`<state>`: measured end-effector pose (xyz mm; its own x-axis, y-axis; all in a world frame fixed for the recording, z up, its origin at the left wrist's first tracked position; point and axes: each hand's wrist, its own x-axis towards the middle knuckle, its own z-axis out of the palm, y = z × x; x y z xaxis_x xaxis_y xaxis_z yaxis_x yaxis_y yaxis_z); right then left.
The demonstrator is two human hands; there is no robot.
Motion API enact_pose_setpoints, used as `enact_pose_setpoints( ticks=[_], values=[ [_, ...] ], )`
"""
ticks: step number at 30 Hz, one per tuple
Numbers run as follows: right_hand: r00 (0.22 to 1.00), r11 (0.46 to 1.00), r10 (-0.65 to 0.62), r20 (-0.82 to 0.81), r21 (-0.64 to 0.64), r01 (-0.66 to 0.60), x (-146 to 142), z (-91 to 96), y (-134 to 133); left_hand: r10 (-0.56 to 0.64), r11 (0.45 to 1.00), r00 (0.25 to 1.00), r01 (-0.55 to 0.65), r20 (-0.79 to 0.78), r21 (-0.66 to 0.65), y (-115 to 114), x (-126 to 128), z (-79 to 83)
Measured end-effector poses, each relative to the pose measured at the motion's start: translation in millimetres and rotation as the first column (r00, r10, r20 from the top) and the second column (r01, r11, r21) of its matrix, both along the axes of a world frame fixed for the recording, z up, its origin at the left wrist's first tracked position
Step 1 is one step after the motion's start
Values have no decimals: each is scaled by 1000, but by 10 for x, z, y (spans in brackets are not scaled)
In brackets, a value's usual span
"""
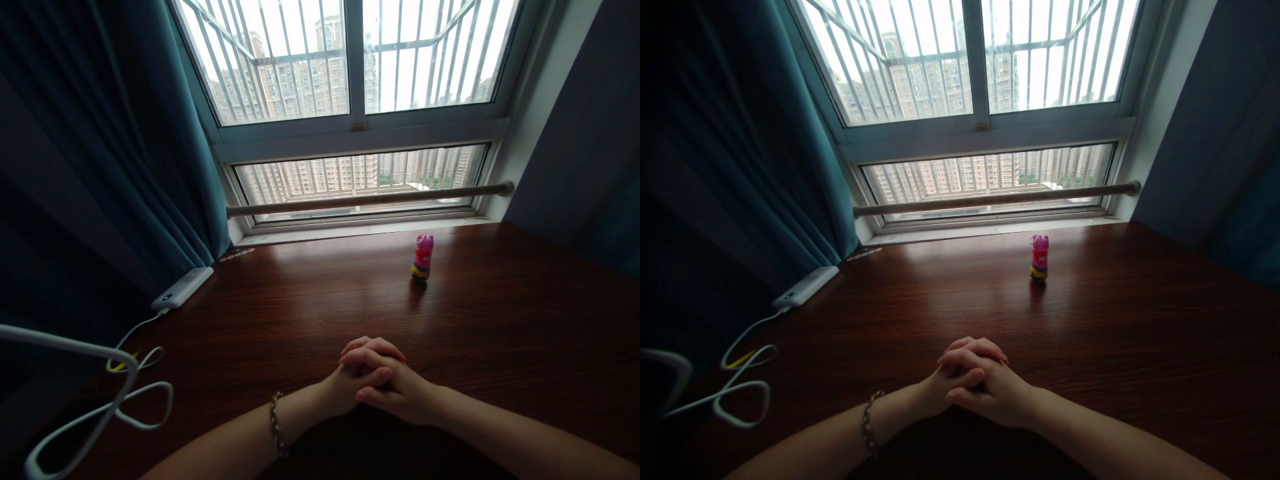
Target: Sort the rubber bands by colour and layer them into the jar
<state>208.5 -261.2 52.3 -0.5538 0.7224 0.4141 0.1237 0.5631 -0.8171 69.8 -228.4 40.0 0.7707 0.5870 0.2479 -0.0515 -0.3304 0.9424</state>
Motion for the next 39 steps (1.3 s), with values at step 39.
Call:
enact_pose_setpoints(
  ticks=[39],
  values=[
    [1000,1000,0,13,2,0,0,-2,-9,13,1000,1000,-13,-13,1,-2,2,-31]
  ],
)
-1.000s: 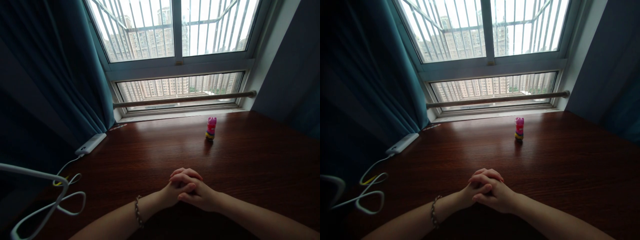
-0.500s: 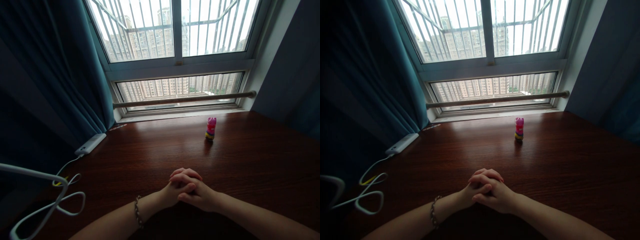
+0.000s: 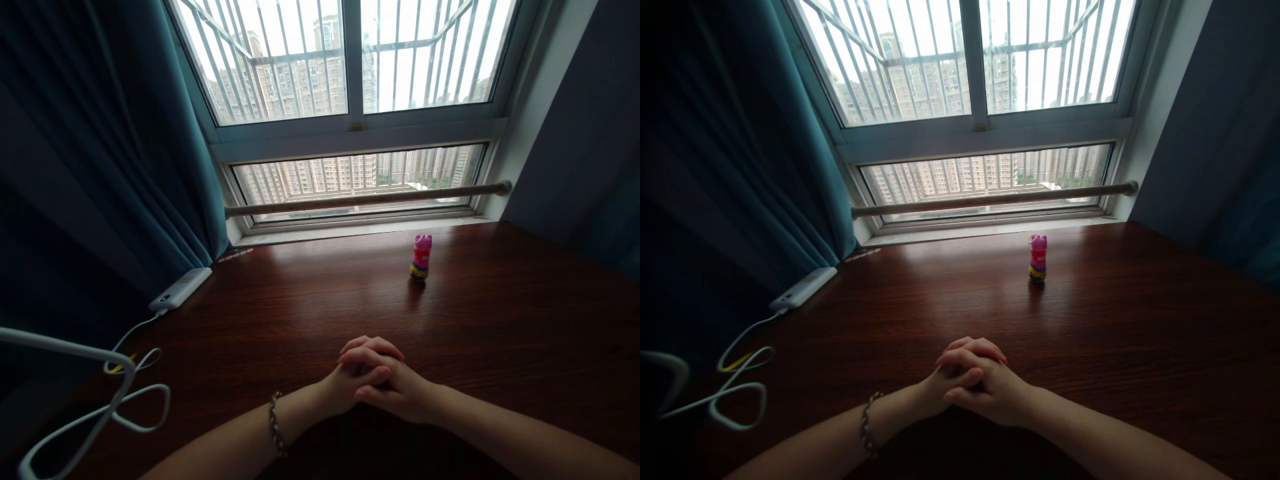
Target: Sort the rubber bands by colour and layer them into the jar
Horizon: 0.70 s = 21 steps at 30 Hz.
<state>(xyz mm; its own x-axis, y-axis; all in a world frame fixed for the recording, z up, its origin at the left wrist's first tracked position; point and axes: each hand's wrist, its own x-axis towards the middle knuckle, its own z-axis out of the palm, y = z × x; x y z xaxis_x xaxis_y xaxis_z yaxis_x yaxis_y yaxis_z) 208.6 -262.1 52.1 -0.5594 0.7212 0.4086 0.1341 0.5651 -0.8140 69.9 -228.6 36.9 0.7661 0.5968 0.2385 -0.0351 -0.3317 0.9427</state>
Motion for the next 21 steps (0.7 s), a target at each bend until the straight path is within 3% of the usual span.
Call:
enact_pose_setpoints(
  ticks=[21],
  values=[
    [1000,1000,-4,-7,-7,4,-5,5,0,5,1000,1000,-5,5,-23,-8,-5,32]
  ],
)
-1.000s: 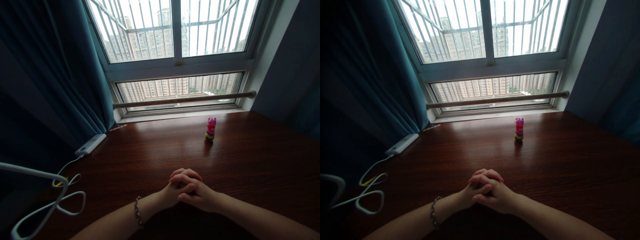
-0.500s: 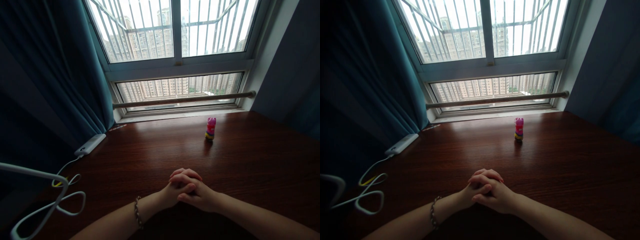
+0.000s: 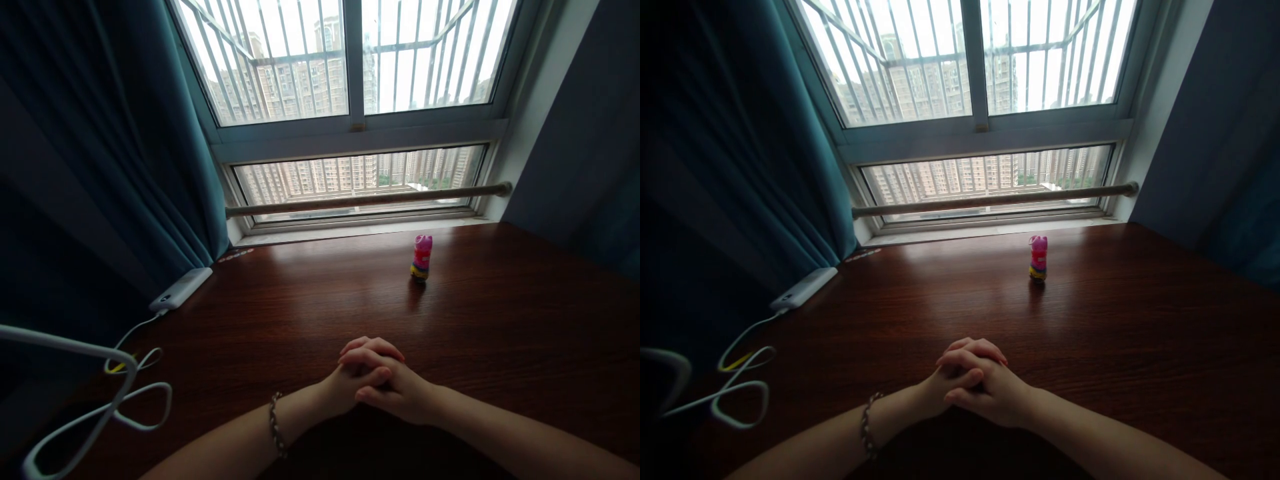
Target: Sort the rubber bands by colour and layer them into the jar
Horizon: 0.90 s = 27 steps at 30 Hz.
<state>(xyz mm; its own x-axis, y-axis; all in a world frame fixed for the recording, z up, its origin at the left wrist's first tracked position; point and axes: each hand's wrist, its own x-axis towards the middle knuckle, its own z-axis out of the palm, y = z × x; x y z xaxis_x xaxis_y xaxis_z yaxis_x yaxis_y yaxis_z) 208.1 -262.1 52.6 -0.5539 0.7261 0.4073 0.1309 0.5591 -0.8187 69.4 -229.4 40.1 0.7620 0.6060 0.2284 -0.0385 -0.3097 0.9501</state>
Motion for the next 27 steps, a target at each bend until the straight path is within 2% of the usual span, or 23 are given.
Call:
enact_pose_setpoints(
  ticks=[27],
  values=[
    [1000,1000,-2,11,-12,2,0,-2,3,-3,1000,1000,3,19,-17,14,9,-38]
  ],
)
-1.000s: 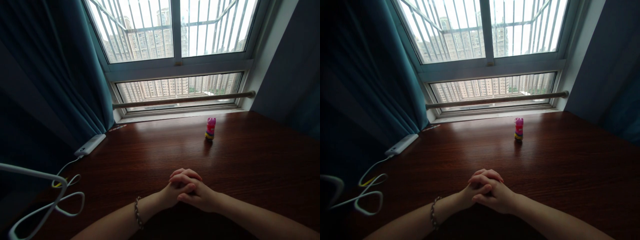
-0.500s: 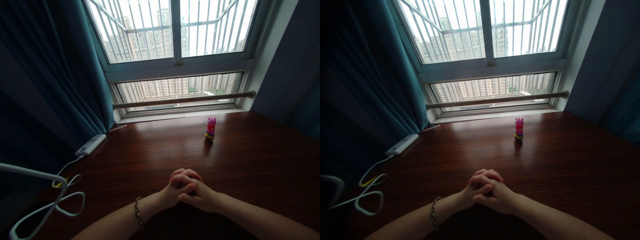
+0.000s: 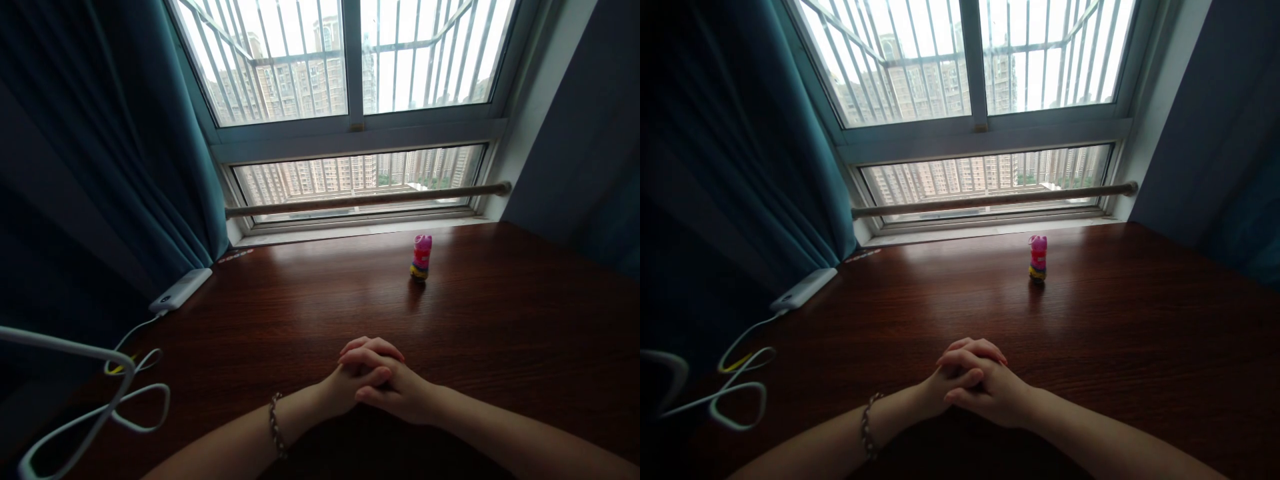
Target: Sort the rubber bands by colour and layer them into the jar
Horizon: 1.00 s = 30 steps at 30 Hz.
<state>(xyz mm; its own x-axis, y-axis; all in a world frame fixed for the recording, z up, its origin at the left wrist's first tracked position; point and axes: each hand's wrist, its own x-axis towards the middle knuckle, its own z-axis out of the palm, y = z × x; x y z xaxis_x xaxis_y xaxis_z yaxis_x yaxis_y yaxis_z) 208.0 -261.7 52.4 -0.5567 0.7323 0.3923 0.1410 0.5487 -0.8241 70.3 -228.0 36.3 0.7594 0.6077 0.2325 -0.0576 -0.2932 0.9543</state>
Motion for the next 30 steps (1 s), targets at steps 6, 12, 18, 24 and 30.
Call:
enact_pose_setpoints(
  ticks=[6,12,18,24,30],
  values=[
    [1000,1000,5,-12,9,-5,-1,9,-6,-7,1000,1000,7,-13,10,-10,-6,24],
    [1000,1000,5,-18,22,-5,-1,18,-6,-7,1000,1000,7,-8,-3,-19,-2,36],
    [1000,1000,7,-8,10,-7,-3,8,0,-8,1000,1000,8,-6,-12,-20,-2,67],
    [998,999,-7,59,45,4,30,12,7,-13,999,999,16,49,-50,-40,4,82],
    [982,991,-133,131,25,130,148,-6,110,17,989,984,10,180,-149,-66,57,53]
  ],
)
